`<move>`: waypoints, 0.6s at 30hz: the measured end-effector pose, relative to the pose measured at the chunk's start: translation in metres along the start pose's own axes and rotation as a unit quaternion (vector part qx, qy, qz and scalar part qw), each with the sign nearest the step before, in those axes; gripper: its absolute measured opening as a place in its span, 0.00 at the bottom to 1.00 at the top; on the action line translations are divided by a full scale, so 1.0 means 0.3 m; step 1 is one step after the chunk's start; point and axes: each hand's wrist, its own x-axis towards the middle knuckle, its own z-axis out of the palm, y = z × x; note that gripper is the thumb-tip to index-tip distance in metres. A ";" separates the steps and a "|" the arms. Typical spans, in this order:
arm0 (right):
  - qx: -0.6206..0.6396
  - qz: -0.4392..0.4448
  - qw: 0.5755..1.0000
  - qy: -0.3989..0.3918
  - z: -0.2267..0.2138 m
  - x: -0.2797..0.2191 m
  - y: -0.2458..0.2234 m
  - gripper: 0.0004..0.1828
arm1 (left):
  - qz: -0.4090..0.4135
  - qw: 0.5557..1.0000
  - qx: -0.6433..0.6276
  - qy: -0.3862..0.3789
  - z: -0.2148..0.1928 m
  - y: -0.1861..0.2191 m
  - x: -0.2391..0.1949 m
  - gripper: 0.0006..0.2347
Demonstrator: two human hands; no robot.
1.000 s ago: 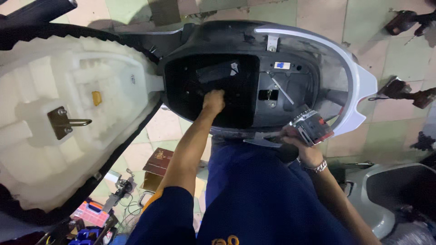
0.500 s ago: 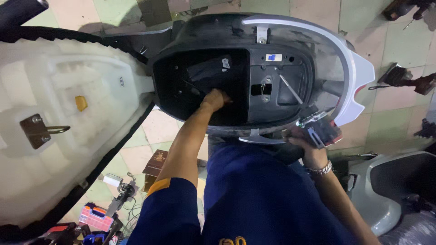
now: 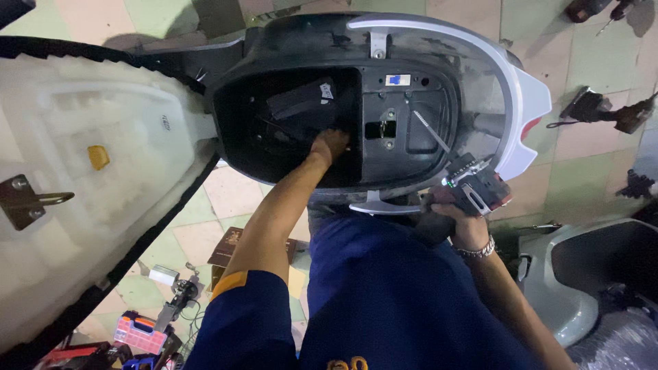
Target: The person works on the under-seat compartment of a scooter, using a power drill to remove and install screws on a black plastic cover. They also interact with the scooter's dashboard and handlebar controls, and retrieve a tool from the floor.
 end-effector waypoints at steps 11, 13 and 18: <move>-0.033 -0.025 0.999 -0.029 -0.012 0.030 0.005 0.15 | -0.048 0.995 -0.079 0.048 0.009 0.083 0.019 0.09; -0.051 -0.023 0.998 -0.025 -0.014 0.028 -0.001 0.15 | -0.042 0.993 -0.074 0.082 0.016 0.080 0.020 0.08; -0.023 -0.032 0.999 -0.038 0.001 0.024 -0.016 0.13 | -0.118 0.977 -0.156 0.089 -0.039 0.027 -0.030 0.08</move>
